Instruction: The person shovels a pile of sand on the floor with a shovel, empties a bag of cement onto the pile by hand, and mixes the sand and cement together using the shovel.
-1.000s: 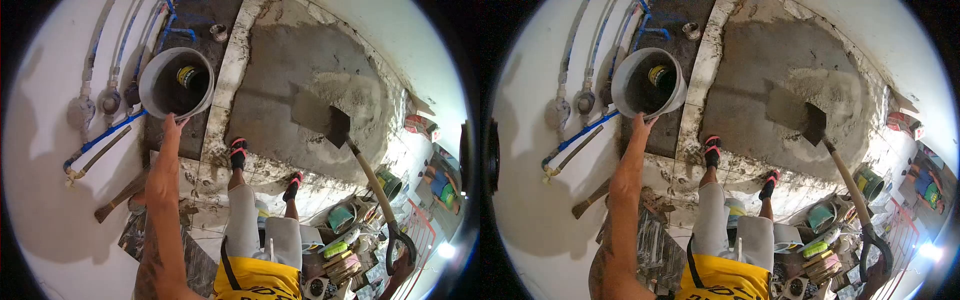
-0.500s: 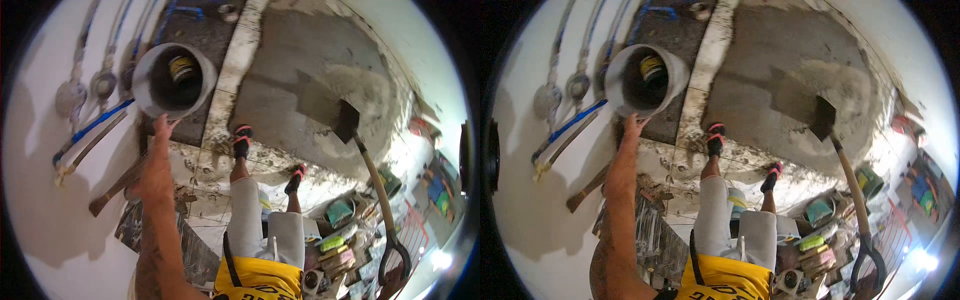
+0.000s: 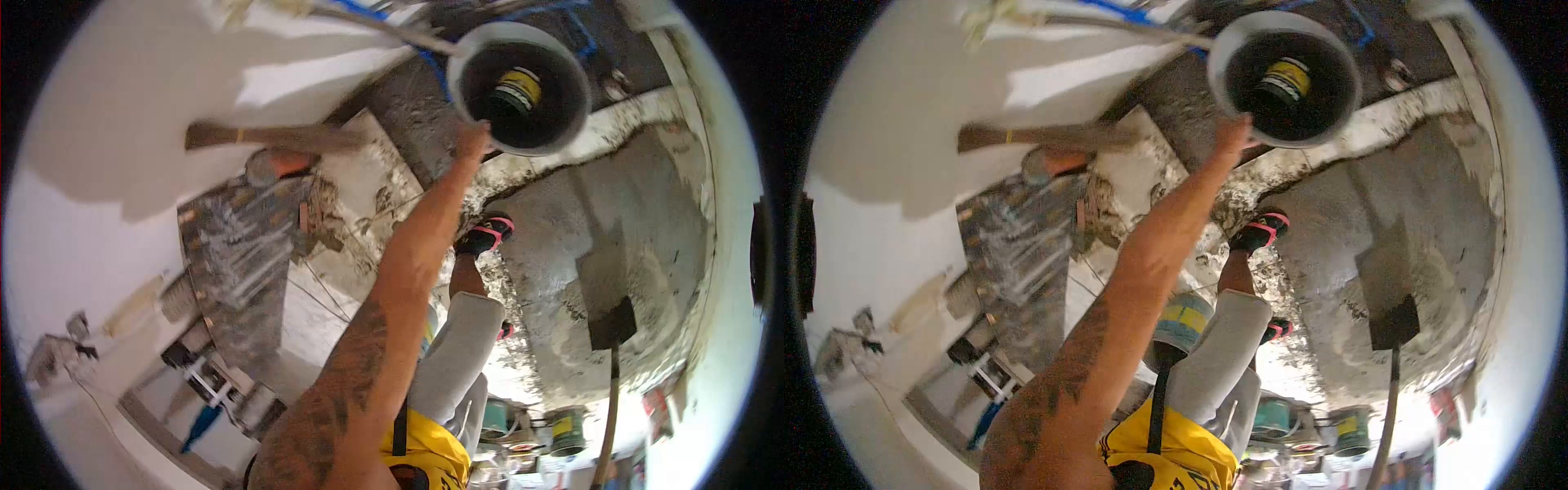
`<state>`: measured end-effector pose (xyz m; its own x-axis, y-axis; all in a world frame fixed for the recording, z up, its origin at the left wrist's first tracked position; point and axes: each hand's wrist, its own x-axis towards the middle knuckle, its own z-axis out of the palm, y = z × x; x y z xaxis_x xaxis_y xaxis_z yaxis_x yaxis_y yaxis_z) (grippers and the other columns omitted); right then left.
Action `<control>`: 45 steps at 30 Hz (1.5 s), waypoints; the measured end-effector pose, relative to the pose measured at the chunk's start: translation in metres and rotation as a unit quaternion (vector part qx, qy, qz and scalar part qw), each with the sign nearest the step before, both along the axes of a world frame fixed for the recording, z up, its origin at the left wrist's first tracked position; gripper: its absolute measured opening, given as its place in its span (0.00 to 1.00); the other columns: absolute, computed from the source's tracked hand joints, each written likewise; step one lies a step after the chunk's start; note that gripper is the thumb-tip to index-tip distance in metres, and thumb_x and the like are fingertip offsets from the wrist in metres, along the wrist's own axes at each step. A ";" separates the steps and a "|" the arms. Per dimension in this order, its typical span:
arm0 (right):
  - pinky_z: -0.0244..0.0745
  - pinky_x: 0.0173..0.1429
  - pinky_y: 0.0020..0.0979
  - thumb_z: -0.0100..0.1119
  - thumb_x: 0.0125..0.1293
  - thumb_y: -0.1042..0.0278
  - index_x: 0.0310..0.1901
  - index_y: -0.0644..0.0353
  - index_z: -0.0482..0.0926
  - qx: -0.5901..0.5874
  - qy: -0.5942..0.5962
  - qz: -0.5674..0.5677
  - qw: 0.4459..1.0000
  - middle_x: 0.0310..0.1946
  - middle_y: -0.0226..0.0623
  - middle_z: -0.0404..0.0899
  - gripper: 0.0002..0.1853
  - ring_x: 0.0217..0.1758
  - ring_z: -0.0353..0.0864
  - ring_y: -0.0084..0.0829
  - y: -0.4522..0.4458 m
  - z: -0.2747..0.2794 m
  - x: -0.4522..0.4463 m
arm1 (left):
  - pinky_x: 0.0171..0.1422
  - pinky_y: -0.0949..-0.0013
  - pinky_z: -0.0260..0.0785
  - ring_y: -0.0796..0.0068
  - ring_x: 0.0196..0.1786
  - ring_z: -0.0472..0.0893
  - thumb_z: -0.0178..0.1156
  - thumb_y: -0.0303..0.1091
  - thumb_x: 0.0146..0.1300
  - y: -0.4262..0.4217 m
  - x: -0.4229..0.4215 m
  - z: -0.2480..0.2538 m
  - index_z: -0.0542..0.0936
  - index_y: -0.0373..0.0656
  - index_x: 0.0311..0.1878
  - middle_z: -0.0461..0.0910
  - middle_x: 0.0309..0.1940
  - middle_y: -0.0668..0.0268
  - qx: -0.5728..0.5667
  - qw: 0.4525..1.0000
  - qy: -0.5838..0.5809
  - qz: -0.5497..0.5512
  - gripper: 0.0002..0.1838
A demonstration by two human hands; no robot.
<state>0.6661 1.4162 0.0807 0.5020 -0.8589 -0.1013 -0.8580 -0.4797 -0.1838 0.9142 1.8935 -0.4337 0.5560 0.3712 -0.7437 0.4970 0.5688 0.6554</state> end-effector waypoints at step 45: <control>0.50 0.09 0.23 0.58 0.61 0.65 0.57 0.64 0.70 0.146 -0.538 -0.608 0.566 0.11 0.20 0.53 0.23 0.08 0.51 0.16 0.081 0.112 -0.384 | 0.48 0.51 0.74 0.57 0.42 0.79 0.56 0.57 0.63 -0.568 -0.349 0.221 0.71 0.36 0.52 0.77 0.41 0.46 -0.264 0.681 0.393 -0.558 0.30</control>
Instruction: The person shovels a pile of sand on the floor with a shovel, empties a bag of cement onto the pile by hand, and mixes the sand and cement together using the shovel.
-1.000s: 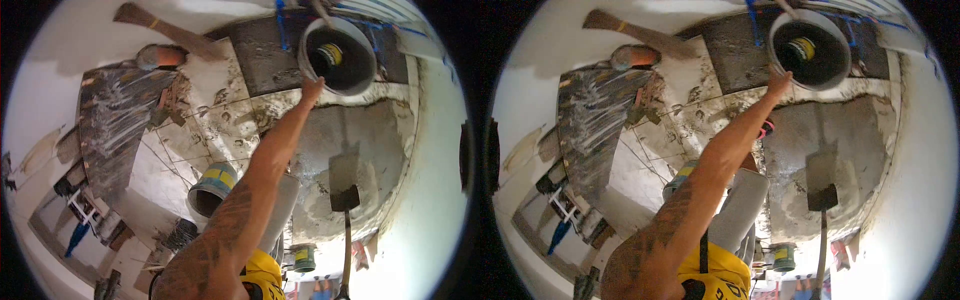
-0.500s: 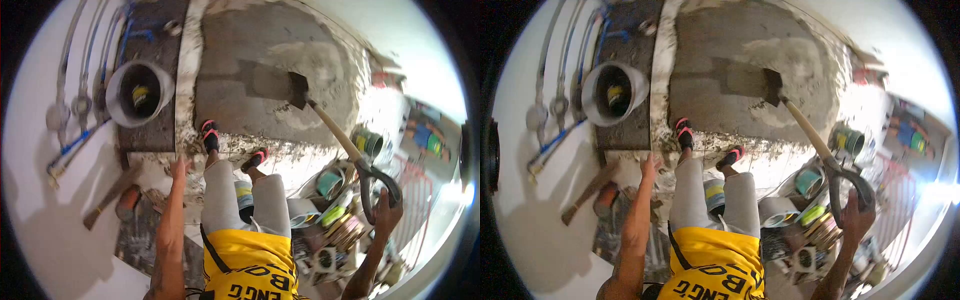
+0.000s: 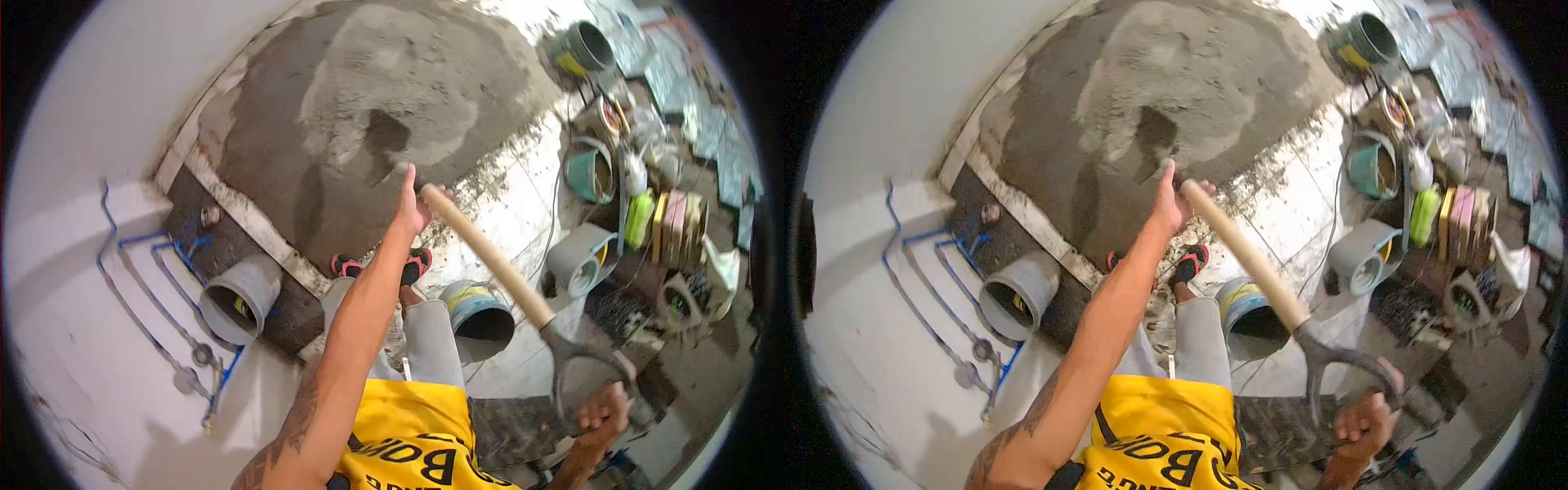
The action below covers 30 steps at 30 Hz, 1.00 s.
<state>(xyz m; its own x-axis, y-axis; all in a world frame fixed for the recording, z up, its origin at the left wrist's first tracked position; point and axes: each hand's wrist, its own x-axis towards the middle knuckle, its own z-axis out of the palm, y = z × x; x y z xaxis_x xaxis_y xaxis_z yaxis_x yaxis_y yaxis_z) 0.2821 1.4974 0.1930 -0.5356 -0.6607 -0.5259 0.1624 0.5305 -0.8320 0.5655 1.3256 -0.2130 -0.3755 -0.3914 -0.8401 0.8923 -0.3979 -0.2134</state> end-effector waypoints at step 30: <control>0.62 0.23 0.33 0.61 0.52 0.66 0.24 0.60 0.71 0.113 0.499 0.174 0.842 0.16 0.30 0.63 0.10 0.16 0.62 0.33 0.029 -0.205 0.065 | 0.21 0.78 0.65 0.84 0.17 0.67 0.55 0.27 0.59 -0.149 -0.059 -0.157 0.65 0.48 0.24 0.65 0.16 0.74 -0.080 0.988 0.054 -0.123 0.11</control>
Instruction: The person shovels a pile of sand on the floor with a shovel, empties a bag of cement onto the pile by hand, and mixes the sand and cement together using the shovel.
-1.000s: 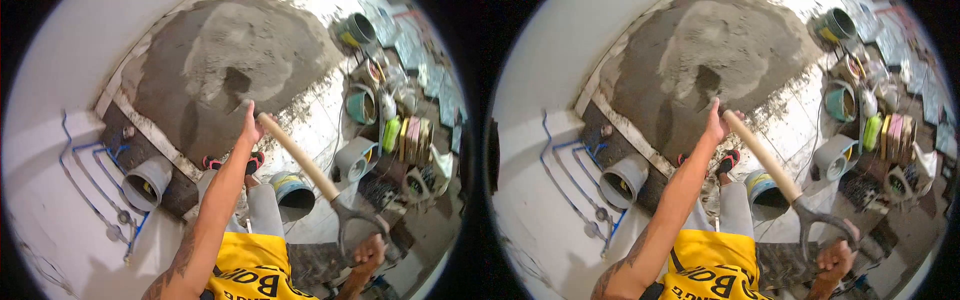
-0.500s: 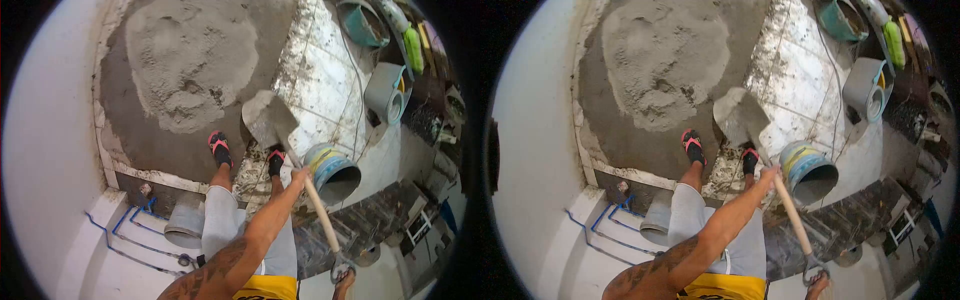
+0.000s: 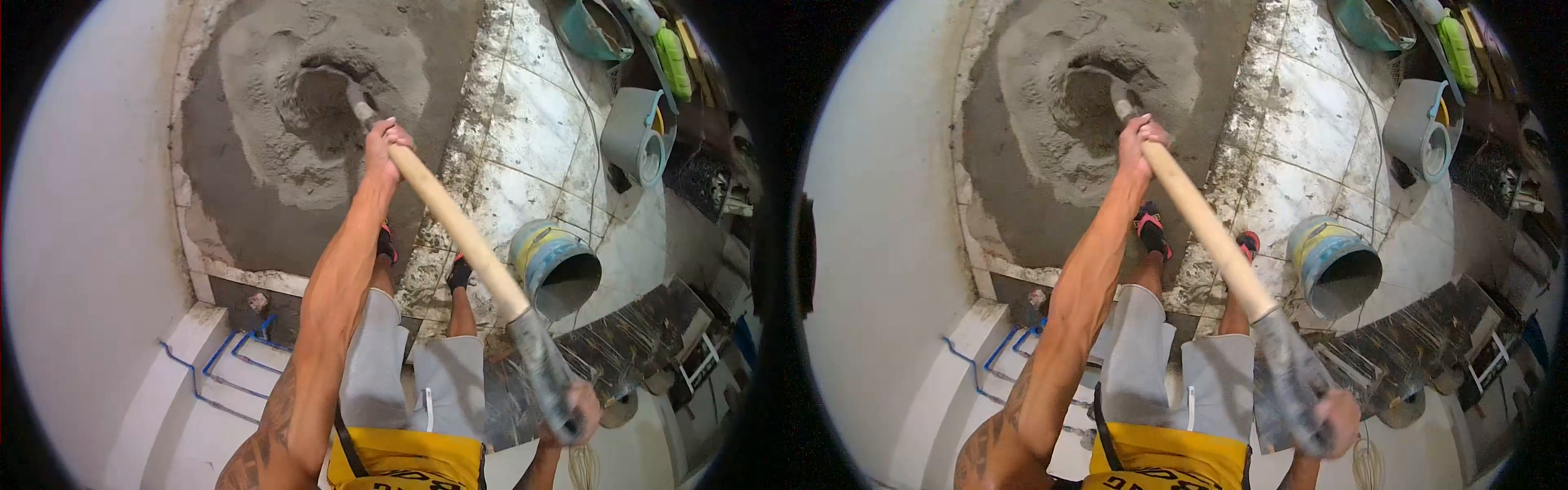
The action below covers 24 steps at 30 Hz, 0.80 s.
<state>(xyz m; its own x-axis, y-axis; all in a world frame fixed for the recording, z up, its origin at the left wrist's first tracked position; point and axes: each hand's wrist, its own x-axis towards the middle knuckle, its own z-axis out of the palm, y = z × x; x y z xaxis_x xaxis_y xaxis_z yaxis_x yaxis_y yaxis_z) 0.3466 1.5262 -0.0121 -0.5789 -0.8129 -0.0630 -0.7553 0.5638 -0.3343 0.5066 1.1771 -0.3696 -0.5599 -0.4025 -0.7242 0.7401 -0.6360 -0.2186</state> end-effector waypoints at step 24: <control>0.68 0.29 0.28 0.62 0.51 0.69 0.38 0.63 0.77 -0.049 -0.269 -0.062 0.960 0.21 0.29 0.71 0.12 0.21 0.68 0.25 0.162 0.054 -0.061 | 0.26 0.74 0.70 0.81 0.21 0.72 0.59 0.32 0.59 0.165 -0.015 0.073 0.70 0.48 0.29 0.70 0.20 0.72 -0.091 0.976 -0.195 -0.026 0.08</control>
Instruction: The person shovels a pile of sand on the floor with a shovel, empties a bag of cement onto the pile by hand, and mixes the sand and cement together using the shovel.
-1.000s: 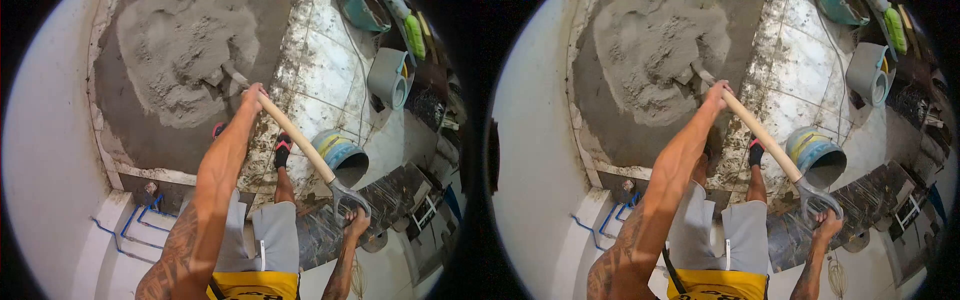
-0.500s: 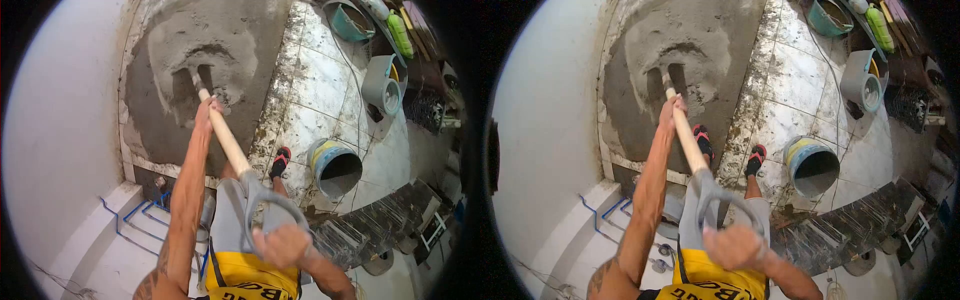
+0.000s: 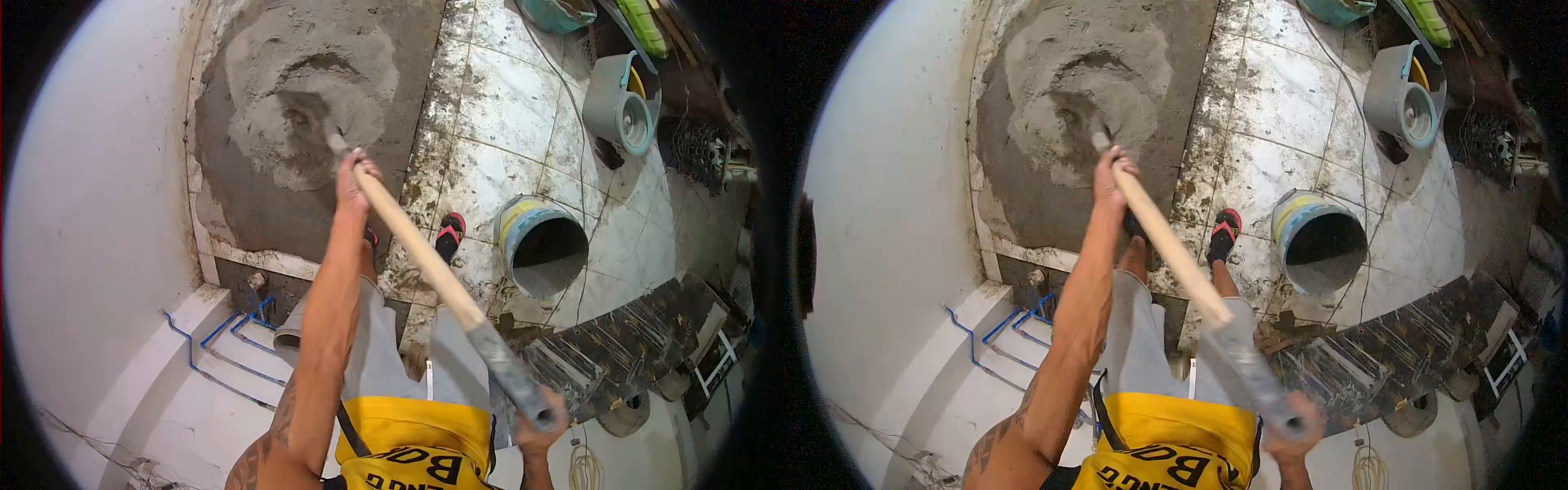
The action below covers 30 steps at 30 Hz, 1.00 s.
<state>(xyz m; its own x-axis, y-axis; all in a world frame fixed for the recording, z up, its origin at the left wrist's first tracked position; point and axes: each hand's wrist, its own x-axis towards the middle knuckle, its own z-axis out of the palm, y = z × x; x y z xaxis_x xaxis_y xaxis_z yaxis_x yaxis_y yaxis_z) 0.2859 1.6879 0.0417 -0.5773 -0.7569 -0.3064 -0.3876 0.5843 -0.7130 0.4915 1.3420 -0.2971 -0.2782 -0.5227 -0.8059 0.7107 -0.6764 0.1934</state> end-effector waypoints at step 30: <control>0.64 0.20 0.24 0.52 0.62 0.77 0.33 0.63 0.70 0.207 -0.666 -0.509 0.505 0.19 0.26 0.66 0.01 0.17 0.63 0.18 0.046 -0.287 0.023 | 0.37 0.58 0.76 0.60 0.40 0.81 0.64 0.27 0.49 -0.018 0.103 -0.166 0.63 0.24 0.51 0.75 0.41 0.47 0.057 0.797 -0.510 -0.318 0.29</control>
<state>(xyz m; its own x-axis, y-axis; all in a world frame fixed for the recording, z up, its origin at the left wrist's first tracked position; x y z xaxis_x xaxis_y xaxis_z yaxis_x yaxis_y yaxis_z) 0.3089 1.7338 -0.2455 0.3231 0.0118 -0.9463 0.9258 0.2035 0.3187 0.5941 1.3241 -0.4629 0.3739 -0.4440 -0.8143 -0.2711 -0.8919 0.3619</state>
